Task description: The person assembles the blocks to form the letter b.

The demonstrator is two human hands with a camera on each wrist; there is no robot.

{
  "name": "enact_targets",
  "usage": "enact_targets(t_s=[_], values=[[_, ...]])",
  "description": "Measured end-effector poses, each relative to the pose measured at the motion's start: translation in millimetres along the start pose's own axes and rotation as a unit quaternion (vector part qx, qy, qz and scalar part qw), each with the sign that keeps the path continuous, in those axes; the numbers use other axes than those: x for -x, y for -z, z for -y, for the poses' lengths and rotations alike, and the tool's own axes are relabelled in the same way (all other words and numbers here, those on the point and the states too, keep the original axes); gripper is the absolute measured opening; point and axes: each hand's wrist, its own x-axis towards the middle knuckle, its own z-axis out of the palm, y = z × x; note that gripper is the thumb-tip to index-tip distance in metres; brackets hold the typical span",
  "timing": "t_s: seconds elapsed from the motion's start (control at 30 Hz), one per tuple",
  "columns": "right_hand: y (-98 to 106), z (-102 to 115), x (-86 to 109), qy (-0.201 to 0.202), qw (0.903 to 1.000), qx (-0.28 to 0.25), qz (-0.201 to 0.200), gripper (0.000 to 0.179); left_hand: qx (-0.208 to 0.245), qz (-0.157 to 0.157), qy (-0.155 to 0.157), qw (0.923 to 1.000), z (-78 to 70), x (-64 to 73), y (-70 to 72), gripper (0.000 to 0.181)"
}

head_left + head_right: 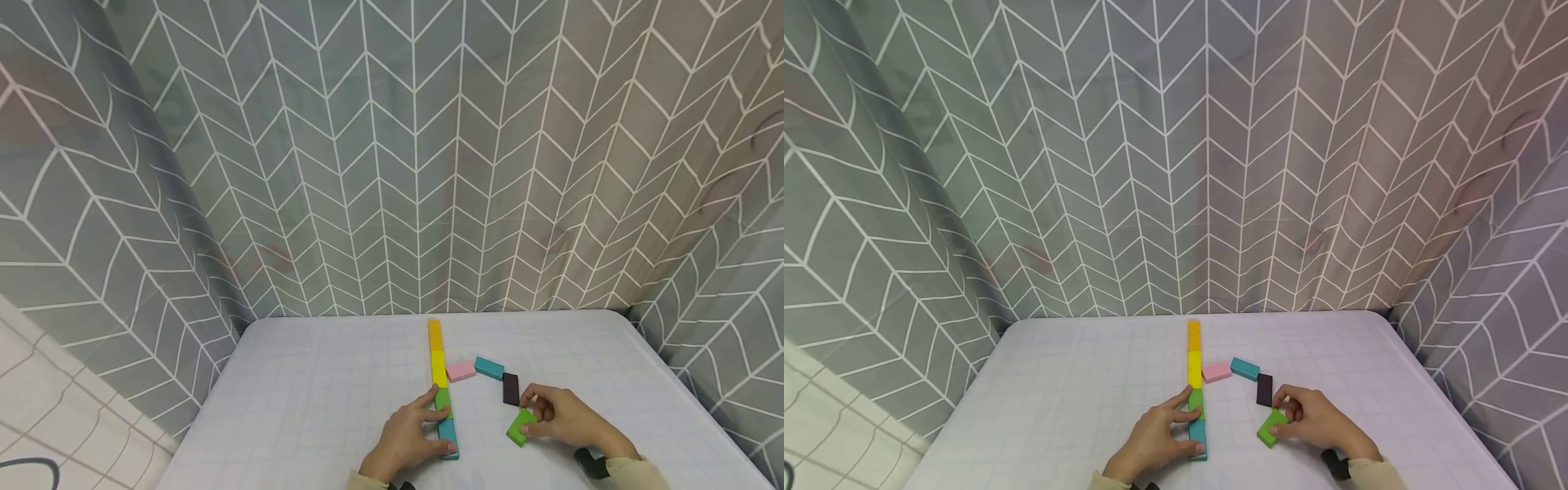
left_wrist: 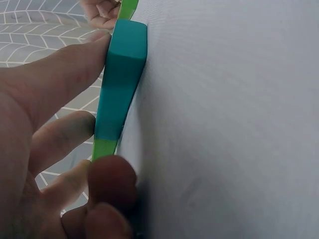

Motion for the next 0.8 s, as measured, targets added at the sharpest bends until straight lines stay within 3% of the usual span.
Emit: enact_targets(t_s=[0.47, 0.8], values=[[-14.1, 18.6, -4.8, -0.004, 0.9997, -0.003, 0.025, 0.033, 0.006, 0.003, 0.015, 0.9999, -0.5, -1.4, -1.2, 0.061], [-41.4, 39.2, -15.9, -0.042, 0.9979, 0.049, -0.009, 0.039, 0.003, 0.002, 0.019, 0.9998, -0.9, -2.6, -1.0, 0.061]])
